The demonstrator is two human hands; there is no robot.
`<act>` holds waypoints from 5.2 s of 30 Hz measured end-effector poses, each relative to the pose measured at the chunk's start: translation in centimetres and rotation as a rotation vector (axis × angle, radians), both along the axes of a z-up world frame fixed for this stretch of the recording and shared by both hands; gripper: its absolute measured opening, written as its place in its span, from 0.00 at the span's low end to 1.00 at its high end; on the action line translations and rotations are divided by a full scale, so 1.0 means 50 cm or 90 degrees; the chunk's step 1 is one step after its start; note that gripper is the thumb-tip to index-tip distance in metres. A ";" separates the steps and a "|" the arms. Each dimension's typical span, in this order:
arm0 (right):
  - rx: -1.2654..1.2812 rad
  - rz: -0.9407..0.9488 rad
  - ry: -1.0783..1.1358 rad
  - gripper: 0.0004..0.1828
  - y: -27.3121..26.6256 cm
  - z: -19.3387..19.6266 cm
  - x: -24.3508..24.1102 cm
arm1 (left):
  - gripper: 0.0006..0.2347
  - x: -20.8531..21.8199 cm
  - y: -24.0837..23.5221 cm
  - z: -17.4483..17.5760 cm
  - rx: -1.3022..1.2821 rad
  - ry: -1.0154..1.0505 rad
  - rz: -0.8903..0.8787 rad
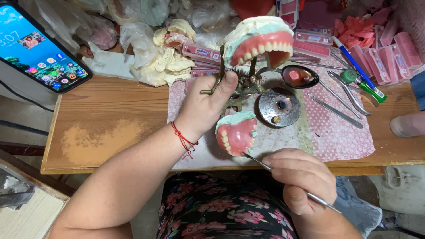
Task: Adjusting a dental prosthetic model using a metal probe and applying liquid from a squeeze bottle.
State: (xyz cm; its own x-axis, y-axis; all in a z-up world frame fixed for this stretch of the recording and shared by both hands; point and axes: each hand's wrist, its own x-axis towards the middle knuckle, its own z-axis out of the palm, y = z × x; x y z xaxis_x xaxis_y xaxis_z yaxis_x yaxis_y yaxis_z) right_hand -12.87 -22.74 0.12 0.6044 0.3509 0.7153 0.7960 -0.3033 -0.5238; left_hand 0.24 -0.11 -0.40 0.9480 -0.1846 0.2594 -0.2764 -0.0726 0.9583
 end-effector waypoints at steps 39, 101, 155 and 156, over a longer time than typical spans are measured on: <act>0.267 0.012 0.426 0.34 -0.279 -0.049 0.082 | 0.35 -0.023 -0.002 0.047 0.040 0.082 0.010; -0.105 -0.153 0.346 0.45 -0.012 -0.059 -0.054 | 0.25 -0.011 0.008 0.013 -0.028 -0.076 0.010; -0.061 -0.255 0.280 0.37 -0.019 -0.014 0.000 | 0.26 -0.012 0.010 0.015 -0.050 -0.051 -0.013; -0.036 -0.232 0.298 0.37 -0.017 -0.015 0.001 | 0.27 -0.013 0.009 0.018 -0.059 -0.029 -0.020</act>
